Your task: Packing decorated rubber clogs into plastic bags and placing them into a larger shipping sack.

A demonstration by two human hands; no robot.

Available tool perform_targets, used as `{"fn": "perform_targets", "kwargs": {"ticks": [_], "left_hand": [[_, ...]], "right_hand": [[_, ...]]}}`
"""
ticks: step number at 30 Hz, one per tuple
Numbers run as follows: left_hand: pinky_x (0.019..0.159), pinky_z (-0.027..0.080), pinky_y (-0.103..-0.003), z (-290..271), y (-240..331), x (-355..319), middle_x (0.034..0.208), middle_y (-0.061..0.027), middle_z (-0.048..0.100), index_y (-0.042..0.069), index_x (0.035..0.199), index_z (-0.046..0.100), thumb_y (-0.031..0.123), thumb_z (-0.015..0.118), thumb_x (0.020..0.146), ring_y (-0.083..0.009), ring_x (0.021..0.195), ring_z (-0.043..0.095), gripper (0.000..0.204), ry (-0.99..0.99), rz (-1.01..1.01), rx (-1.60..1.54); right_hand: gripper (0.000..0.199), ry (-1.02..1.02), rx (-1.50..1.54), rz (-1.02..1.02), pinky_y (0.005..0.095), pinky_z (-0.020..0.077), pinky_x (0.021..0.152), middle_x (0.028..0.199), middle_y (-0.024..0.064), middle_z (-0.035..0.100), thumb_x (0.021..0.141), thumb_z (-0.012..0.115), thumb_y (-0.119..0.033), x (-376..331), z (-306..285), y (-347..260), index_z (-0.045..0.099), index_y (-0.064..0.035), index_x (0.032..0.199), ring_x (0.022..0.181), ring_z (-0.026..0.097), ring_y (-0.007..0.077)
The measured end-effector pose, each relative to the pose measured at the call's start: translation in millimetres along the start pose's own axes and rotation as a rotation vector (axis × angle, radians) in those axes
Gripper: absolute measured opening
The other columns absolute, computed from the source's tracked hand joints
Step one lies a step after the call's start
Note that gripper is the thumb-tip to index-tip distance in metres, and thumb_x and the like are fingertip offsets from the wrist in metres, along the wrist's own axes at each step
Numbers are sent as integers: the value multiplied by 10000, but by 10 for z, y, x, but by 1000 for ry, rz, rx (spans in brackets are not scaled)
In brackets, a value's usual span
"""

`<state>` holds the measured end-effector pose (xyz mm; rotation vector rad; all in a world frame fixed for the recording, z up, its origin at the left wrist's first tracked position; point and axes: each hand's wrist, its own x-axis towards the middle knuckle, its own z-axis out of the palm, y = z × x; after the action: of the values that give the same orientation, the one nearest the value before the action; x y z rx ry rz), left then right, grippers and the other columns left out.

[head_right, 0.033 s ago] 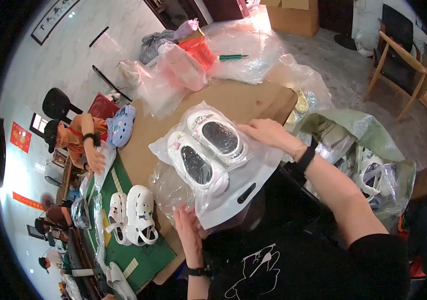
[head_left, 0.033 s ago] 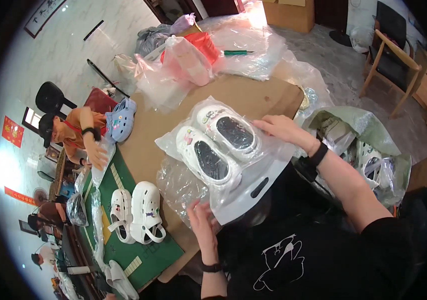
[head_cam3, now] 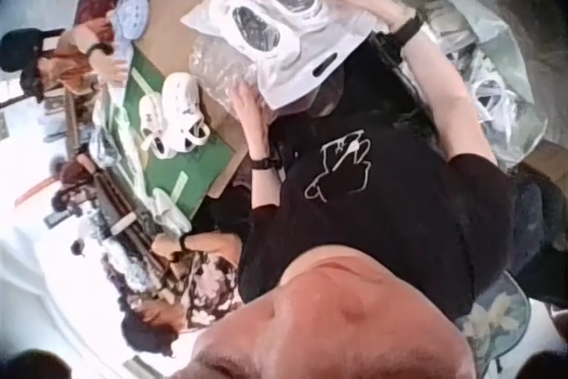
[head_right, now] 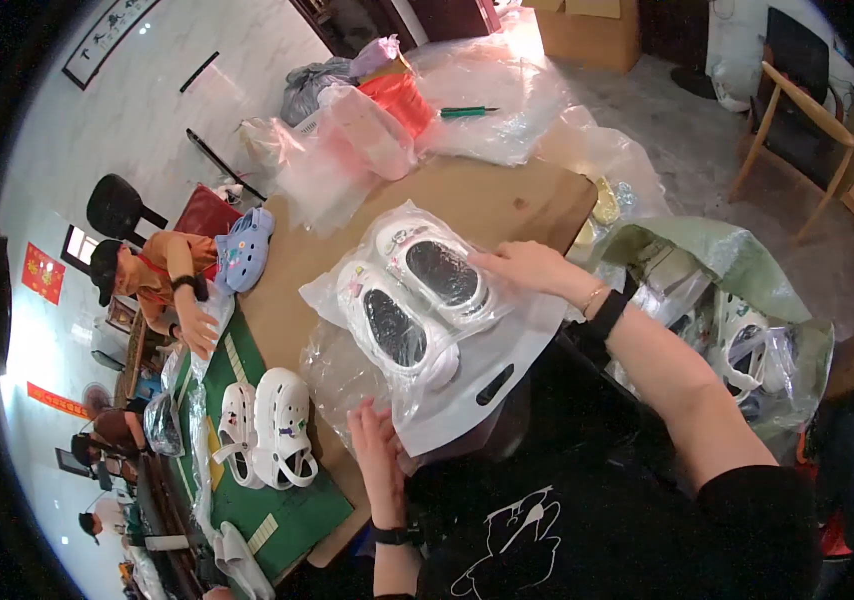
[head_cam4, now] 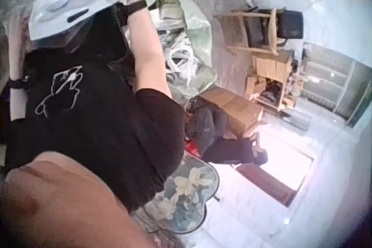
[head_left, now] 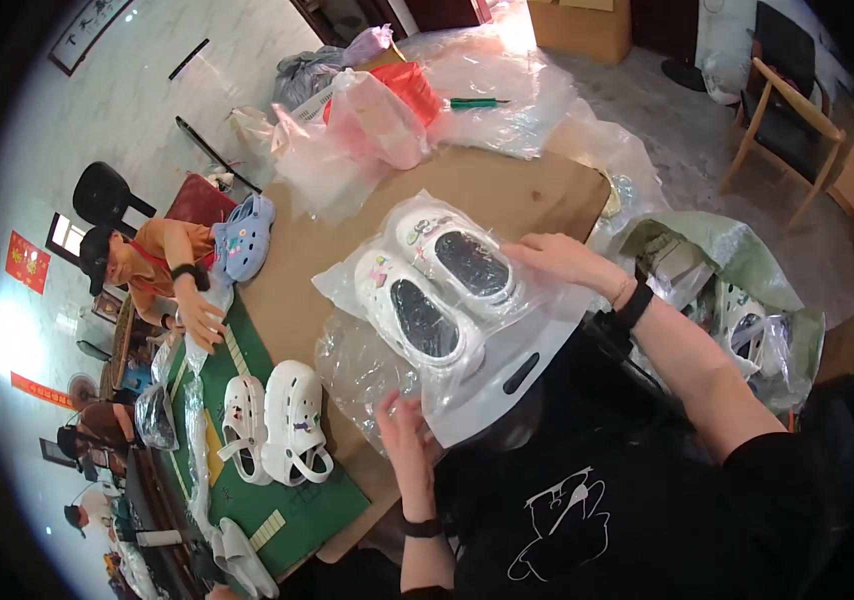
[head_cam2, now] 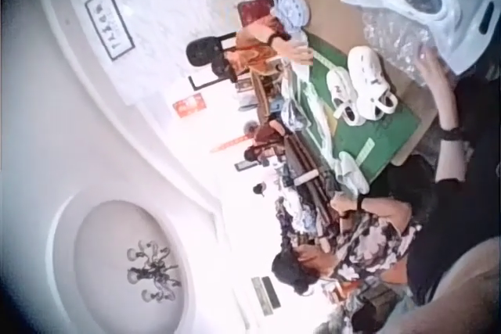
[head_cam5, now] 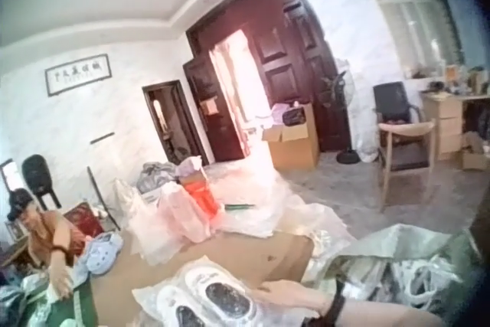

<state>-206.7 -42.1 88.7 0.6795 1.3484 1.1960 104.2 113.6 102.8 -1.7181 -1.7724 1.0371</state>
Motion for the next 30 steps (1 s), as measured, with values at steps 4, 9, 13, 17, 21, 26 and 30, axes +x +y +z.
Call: {"fn": "perform_targets", "kwargs": {"ticks": [4, 9, 13, 17, 21, 26, 30], "left_hand": [[925, 435, -292, 119, -214, 287, 1278, -130, 500, 32, 1453, 278, 156, 627, 931, -190, 1100, 527, 640, -1, 115, 360], [992, 459, -358, 207, 122, 98, 1381, -158, 468, 3, 1483, 249, -51, 522, 889, -253, 1188, 545, 656, -92, 292, -219], [1016, 462, -409, 225, 18, 6, 1440, -163, 430, 4, 1473, 314, -58, 471, 871, -293, 1222, 530, 626, -28, 267, -251], [1025, 444, -406, 349, 158, -40, 1424, -184, 444, 21, 1486, 321, -66, 453, 866, -296, 1251, 506, 640, -109, 300, -323], [1090, 370, -445, 779, 560, -471, 1486, -183, 363, -16, 1470, 337, -2, 493, 750, -337, 1330, 413, 737, -119, 571, -199], [1101, 322, -523, 828, 596, -599, 1487, -240, 346, -14, 1449, 385, -20, 607, 663, -350, 1332, 400, 817, -437, 703, -28], [1087, 369, -493, 1102, 382, -506, 1414, -149, 444, -23, 1439, 377, 74, 594, 696, -313, 1292, 454, 781, -767, 604, 253]], "right_hand": [[588, -4, 59, -193, 360, 473, 774, 1003, 170, 647, 867, 651, -439, 75, 242, -94, 560, 8, 1238, 883, 618, 244], [568, 82, 363, -218, 287, 457, 843, 1039, 105, 626, 892, 649, -382, 102, 253, 2, 552, 24, 1276, 952, 566, 171], [703, 21, 399, -52, 325, 468, 907, 1131, 176, 650, 891, 596, -569, -90, 486, 322, 595, 56, 1214, 1027, 603, 215], [614, -262, 870, -68, 320, 443, 967, 1280, 146, 597, 961, 528, -473, -313, 405, 154, 560, 53, 1276, 1123, 568, 191], [489, -153, 912, -245, 330, 368, 1036, 1349, 58, 513, 998, 490, -367, -414, 432, 214, 515, -39, 1359, 1194, 463, 160], [578, -338, 1616, 11, 380, 389, 1074, 1412, 68, 461, 965, 536, -426, -1055, 269, 108, 425, -95, 1426, 1260, 463, 194], [636, 375, 1285, 93, 432, 512, 947, 1179, 135, 558, 841, 669, -487, -2021, -617, 214, 495, -121, 1331, 1098, 578, 248]]}}
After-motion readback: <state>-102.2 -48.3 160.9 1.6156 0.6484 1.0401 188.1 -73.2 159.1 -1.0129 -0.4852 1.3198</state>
